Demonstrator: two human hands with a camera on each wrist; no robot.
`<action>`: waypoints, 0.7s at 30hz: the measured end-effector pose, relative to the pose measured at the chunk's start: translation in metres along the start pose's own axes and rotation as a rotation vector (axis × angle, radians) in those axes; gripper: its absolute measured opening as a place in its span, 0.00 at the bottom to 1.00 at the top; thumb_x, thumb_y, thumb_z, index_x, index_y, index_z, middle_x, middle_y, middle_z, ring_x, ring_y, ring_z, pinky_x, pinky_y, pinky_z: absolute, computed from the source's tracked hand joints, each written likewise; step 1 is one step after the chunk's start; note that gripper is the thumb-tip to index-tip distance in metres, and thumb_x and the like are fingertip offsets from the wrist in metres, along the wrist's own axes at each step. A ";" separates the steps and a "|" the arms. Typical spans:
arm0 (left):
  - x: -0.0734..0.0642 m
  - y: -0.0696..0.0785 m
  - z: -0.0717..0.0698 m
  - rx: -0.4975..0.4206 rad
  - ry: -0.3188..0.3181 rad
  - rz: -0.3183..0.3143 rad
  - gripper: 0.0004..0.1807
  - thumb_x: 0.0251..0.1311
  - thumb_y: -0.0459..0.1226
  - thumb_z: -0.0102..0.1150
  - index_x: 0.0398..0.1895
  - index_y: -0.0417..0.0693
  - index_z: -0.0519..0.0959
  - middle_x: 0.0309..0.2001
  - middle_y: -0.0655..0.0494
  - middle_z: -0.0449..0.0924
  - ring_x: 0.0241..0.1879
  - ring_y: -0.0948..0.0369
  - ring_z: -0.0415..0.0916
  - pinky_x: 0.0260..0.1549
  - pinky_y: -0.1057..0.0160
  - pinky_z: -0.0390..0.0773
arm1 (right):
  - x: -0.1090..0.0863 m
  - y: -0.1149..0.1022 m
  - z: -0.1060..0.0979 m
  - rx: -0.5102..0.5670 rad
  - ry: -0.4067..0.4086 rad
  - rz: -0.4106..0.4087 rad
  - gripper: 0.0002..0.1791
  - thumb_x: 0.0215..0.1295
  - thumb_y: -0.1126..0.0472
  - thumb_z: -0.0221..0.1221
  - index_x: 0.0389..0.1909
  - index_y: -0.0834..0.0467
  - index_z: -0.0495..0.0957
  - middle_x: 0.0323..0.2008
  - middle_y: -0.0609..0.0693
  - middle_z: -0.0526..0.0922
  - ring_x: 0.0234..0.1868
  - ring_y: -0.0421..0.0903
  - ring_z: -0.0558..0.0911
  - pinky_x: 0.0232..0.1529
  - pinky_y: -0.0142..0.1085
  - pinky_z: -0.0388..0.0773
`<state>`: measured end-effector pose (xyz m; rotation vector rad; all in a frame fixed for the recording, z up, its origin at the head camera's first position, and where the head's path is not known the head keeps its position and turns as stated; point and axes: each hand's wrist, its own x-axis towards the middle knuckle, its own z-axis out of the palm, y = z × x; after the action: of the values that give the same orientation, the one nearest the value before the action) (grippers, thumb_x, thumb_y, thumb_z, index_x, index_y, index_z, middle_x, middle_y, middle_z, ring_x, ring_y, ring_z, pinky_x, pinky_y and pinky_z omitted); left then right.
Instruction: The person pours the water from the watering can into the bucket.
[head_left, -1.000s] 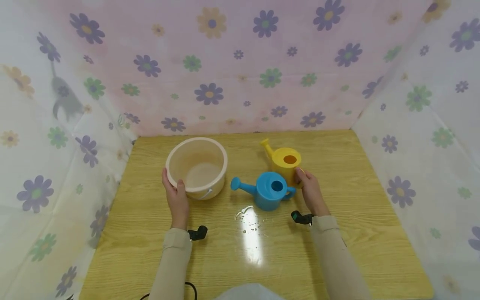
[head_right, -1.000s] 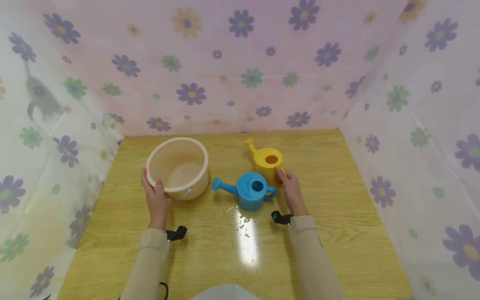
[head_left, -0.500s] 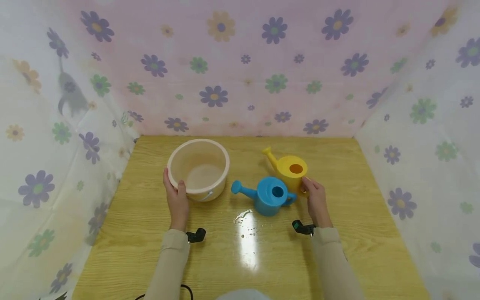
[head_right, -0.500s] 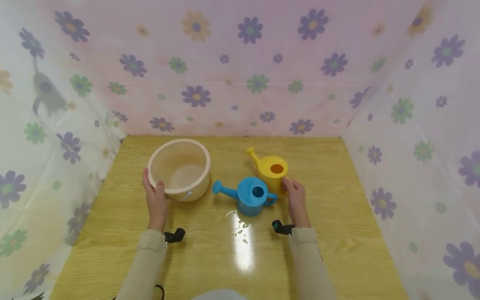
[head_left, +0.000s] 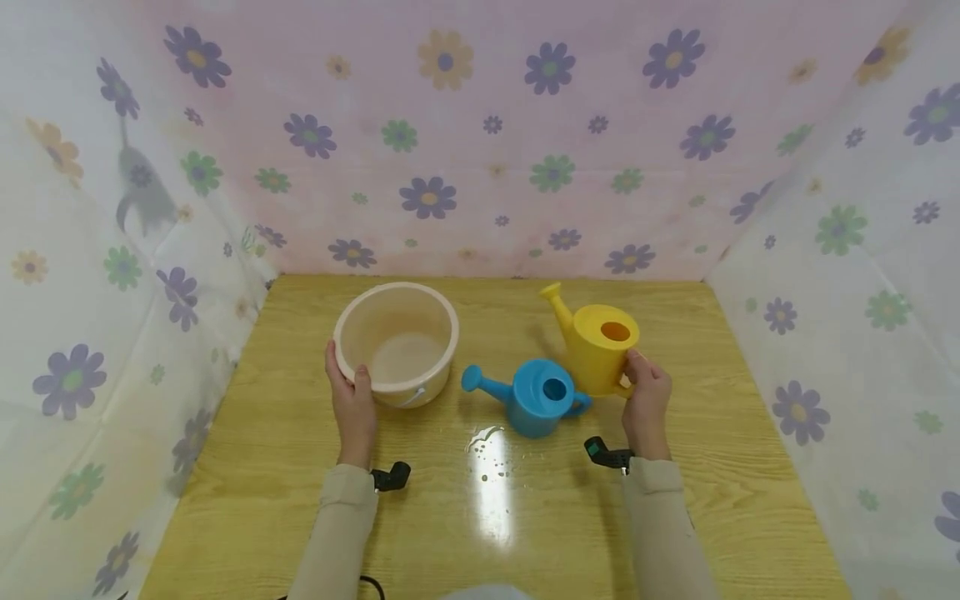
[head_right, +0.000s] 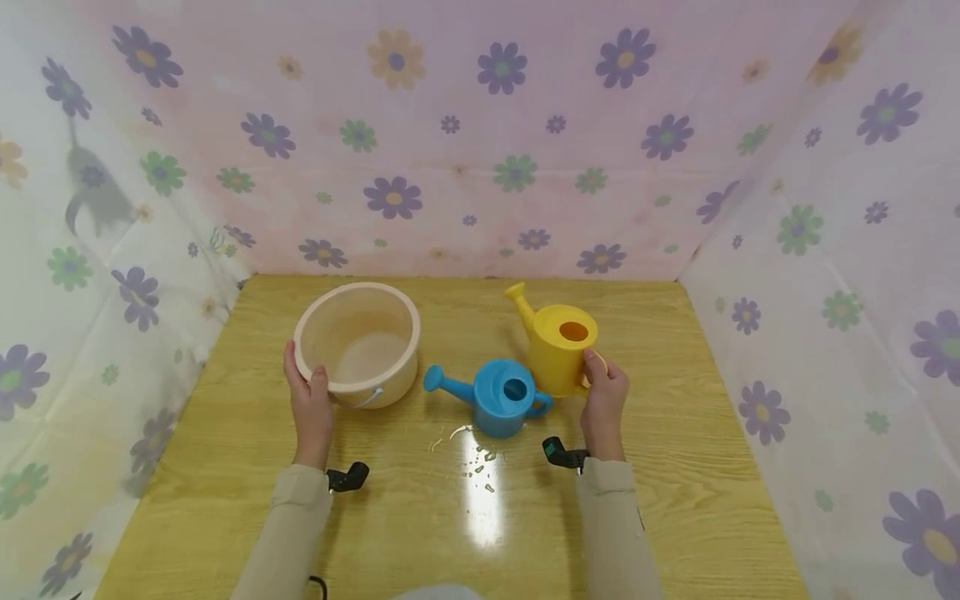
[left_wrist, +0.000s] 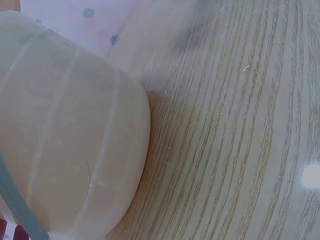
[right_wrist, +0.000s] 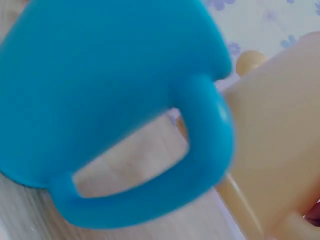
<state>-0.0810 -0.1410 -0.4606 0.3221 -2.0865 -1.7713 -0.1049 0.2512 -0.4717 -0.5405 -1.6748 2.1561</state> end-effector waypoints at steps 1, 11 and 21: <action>0.000 0.000 0.000 -0.001 0.001 -0.002 0.32 0.64 0.38 0.39 0.67 0.71 0.43 0.68 0.63 0.46 0.64 0.53 0.51 0.58 0.55 0.55 | -0.001 -0.002 -0.001 -0.004 0.011 -0.018 0.28 0.58 0.54 0.58 0.07 0.63 0.56 0.14 0.48 0.61 0.30 0.47 0.65 0.43 0.41 0.59; -0.003 0.001 -0.001 0.001 -0.003 -0.001 0.32 0.64 0.38 0.40 0.68 0.70 0.43 0.68 0.60 0.46 0.63 0.53 0.53 0.57 0.55 0.57 | -0.026 -0.023 -0.013 0.088 0.065 -0.157 0.25 0.56 0.62 0.57 0.05 0.59 0.57 0.12 0.50 0.59 0.23 0.48 0.60 0.32 0.37 0.59; 0.002 0.000 -0.002 -0.005 0.013 0.026 0.32 0.64 0.37 0.40 0.68 0.69 0.44 0.68 0.59 0.47 0.63 0.52 0.54 0.56 0.53 0.59 | -0.046 -0.036 -0.011 0.211 -0.103 -0.236 0.24 0.58 0.67 0.53 0.05 0.65 0.57 0.09 0.53 0.56 0.14 0.46 0.56 0.19 0.37 0.50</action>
<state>-0.0816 -0.1434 -0.4601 0.3031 -2.0680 -1.7547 -0.0575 0.2461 -0.4359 -0.1660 -1.4538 2.1800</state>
